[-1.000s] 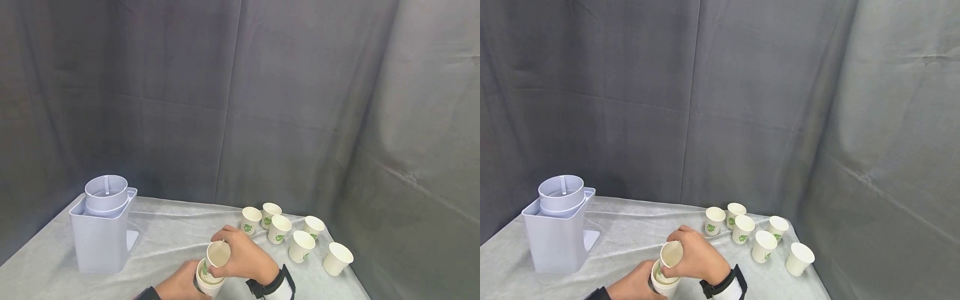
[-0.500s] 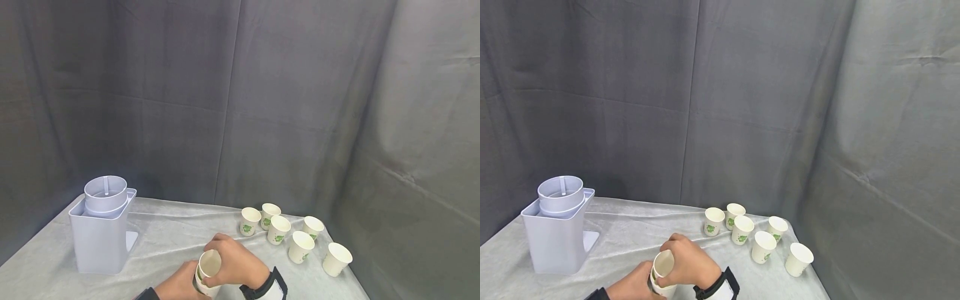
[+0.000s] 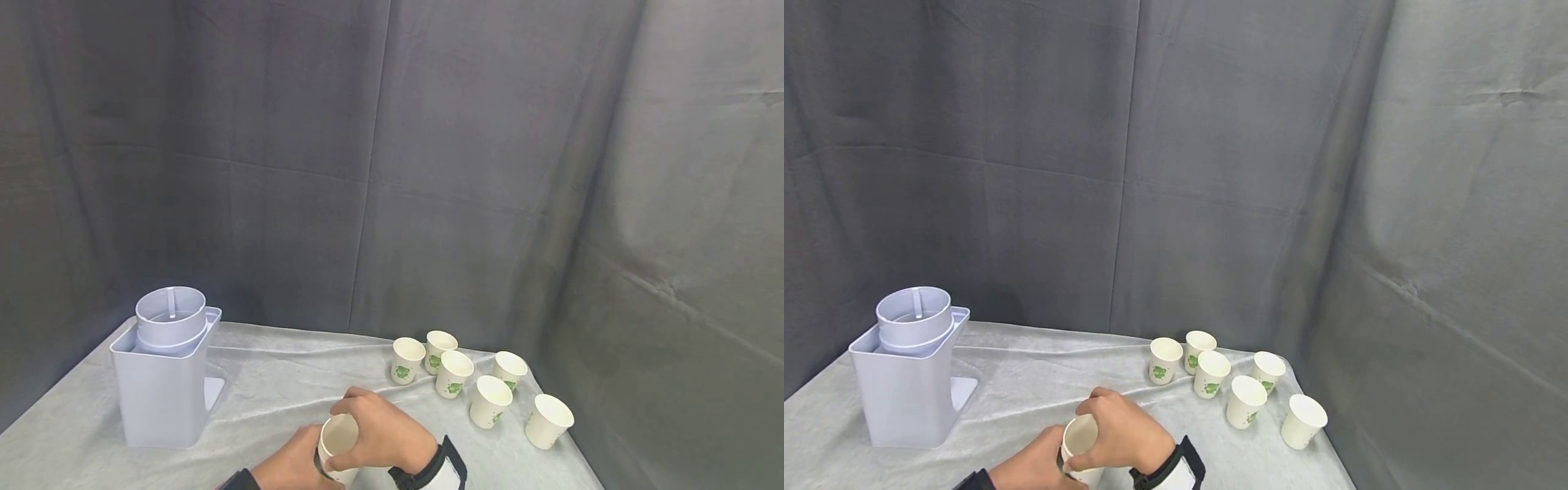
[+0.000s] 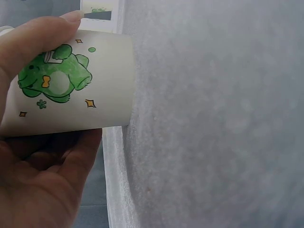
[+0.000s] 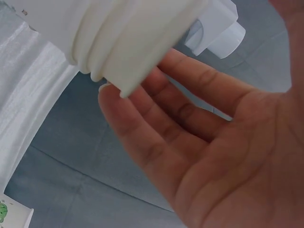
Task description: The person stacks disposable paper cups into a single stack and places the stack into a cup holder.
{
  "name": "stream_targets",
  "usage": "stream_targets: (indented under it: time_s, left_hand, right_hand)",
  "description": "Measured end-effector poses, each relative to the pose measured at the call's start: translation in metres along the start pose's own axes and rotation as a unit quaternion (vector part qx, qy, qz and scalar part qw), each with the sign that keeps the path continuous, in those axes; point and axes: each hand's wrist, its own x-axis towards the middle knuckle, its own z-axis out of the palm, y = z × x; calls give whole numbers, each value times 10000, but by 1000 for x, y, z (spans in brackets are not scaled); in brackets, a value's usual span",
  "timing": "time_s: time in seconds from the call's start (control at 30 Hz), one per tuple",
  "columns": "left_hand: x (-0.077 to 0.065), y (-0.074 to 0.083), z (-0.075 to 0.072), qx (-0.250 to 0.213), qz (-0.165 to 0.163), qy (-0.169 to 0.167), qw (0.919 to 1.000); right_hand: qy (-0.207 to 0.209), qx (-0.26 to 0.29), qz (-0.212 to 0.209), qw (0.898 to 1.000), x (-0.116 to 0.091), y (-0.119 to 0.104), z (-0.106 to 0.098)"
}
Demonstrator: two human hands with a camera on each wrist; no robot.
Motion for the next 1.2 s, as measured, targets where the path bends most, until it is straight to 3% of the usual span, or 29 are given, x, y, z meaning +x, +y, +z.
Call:
stream_targets:
  time_s: [0.43,0.83,1.03,1.2]
  left_hand:
    - [-1,4,0,-206,-67,-40,9998]
    - [-1,0,0,-17,134,13,9999]
    - [-2,1,-2,-470,-141,-212,9986]
    - [0,2,-1,-805,-468,-354,9950]
  right_hand:
    - [5,-141,-51,9999,1,-3,1]
    - [-67,-220,94,9997,2,-6,0]
    - [-114,-281,168,9994,3,-5,0]
    - [3,168,91,9998,5,10,-2]
